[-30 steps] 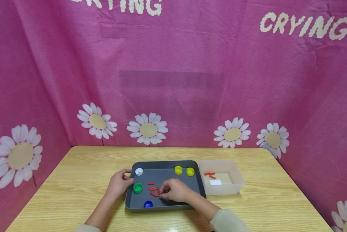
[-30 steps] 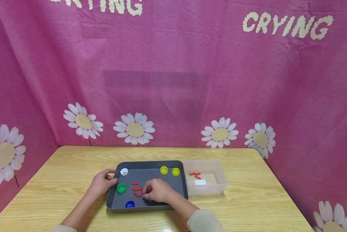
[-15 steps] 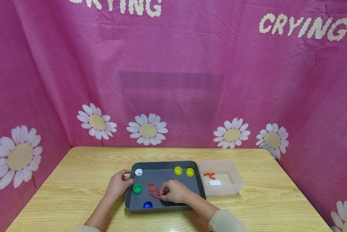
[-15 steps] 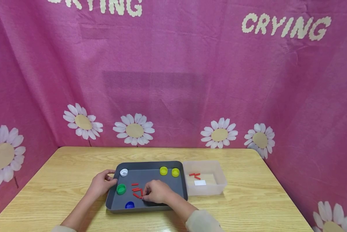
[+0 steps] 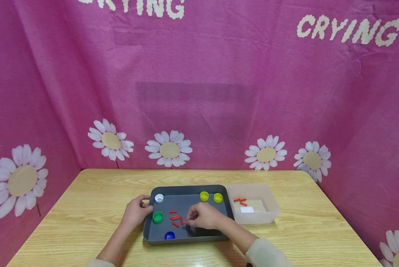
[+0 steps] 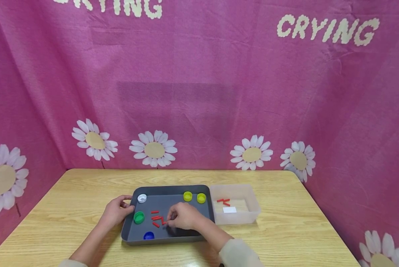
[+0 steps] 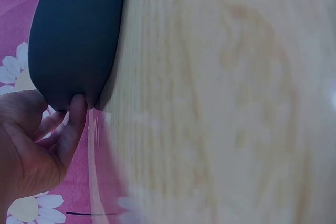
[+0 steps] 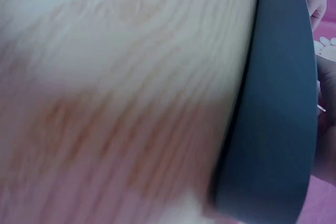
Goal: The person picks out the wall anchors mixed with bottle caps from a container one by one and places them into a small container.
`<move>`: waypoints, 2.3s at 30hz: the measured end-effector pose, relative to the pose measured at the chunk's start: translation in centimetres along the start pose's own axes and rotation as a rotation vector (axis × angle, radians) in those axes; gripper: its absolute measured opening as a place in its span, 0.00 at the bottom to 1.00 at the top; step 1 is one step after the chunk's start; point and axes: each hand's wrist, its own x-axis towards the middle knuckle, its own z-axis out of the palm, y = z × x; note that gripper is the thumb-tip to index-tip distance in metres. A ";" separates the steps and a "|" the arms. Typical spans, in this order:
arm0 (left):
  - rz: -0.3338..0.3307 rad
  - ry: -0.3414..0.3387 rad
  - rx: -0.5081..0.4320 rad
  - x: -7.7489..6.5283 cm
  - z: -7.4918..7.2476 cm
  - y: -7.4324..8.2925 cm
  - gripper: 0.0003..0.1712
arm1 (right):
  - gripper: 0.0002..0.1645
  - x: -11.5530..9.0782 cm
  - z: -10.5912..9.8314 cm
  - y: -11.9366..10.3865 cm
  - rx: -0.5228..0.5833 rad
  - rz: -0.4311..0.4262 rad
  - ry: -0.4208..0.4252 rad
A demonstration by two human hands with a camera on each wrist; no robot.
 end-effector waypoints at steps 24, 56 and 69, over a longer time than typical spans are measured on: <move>-0.020 -0.013 -0.006 -0.1 0.0 0.4 0.24 | 0.02 -2.5 -4.7 0.7 -0.043 0.005 0.077; -0.025 -0.004 -0.008 -0.3 0.0 0.5 0.24 | 0.02 -5.5 -8.9 3.8 -0.010 0.075 0.225; -0.018 -0.005 -0.002 -0.2 -0.1 0.4 0.24 | 0.01 -7.0 -10.1 5.9 0.003 0.146 0.279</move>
